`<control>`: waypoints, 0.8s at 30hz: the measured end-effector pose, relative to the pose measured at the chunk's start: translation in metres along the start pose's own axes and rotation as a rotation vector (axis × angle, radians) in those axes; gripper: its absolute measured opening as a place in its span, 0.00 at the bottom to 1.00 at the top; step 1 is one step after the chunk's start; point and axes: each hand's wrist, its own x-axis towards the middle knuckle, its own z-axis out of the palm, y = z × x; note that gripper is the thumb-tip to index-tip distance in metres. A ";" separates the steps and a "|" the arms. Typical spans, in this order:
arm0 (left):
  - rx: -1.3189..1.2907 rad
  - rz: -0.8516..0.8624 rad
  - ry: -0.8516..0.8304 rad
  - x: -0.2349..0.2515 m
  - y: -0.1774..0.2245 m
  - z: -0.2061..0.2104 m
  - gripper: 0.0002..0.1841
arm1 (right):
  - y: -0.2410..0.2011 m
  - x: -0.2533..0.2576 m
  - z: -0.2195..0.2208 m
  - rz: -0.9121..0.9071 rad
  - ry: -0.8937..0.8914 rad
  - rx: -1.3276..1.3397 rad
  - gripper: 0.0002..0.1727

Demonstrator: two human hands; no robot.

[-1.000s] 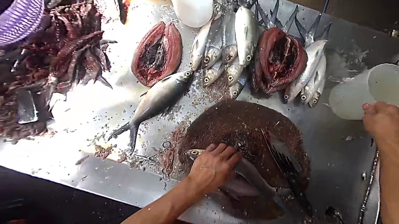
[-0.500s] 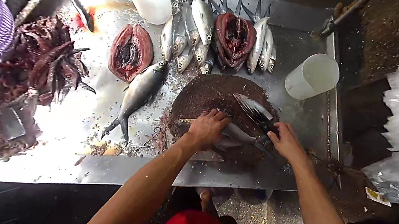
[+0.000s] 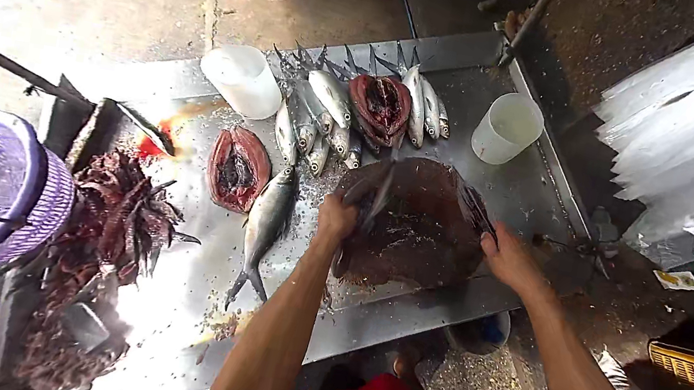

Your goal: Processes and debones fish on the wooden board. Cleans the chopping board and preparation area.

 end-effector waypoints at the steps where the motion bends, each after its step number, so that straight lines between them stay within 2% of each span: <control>1: -0.071 -0.055 0.061 -0.003 0.004 0.004 0.17 | -0.005 -0.018 0.006 0.015 0.060 0.105 0.35; 3: -0.130 -0.134 0.140 -0.007 0.014 0.018 0.24 | -0.020 -0.050 0.028 -0.001 0.161 0.299 0.35; 5: -0.096 -0.171 0.160 -0.004 0.017 0.032 0.34 | -0.042 -0.073 0.042 0.028 0.165 0.386 0.31; 8: 0.017 -0.102 0.224 0.001 0.006 0.043 0.54 | -0.069 -0.094 0.049 0.097 0.057 0.134 0.29; 10: 0.126 0.007 0.309 0.003 0.001 0.043 0.61 | -0.079 -0.099 0.055 0.116 -0.016 -0.052 0.27; 12: 0.231 0.156 0.383 0.001 -0.001 0.038 0.61 | -0.089 -0.105 0.062 0.125 -0.058 -0.200 0.27; 15: 0.385 0.334 0.382 -0.004 0.003 0.034 0.54 | -0.109 -0.112 0.060 0.147 -0.116 -0.362 0.25; 18: 0.495 0.452 0.270 -0.001 0.001 0.040 0.47 | -0.128 -0.114 0.055 0.163 -0.165 -0.455 0.24; 24: 0.558 0.589 0.068 0.003 -0.008 0.041 0.42 | -0.146 -0.108 0.046 0.162 -0.231 -0.544 0.23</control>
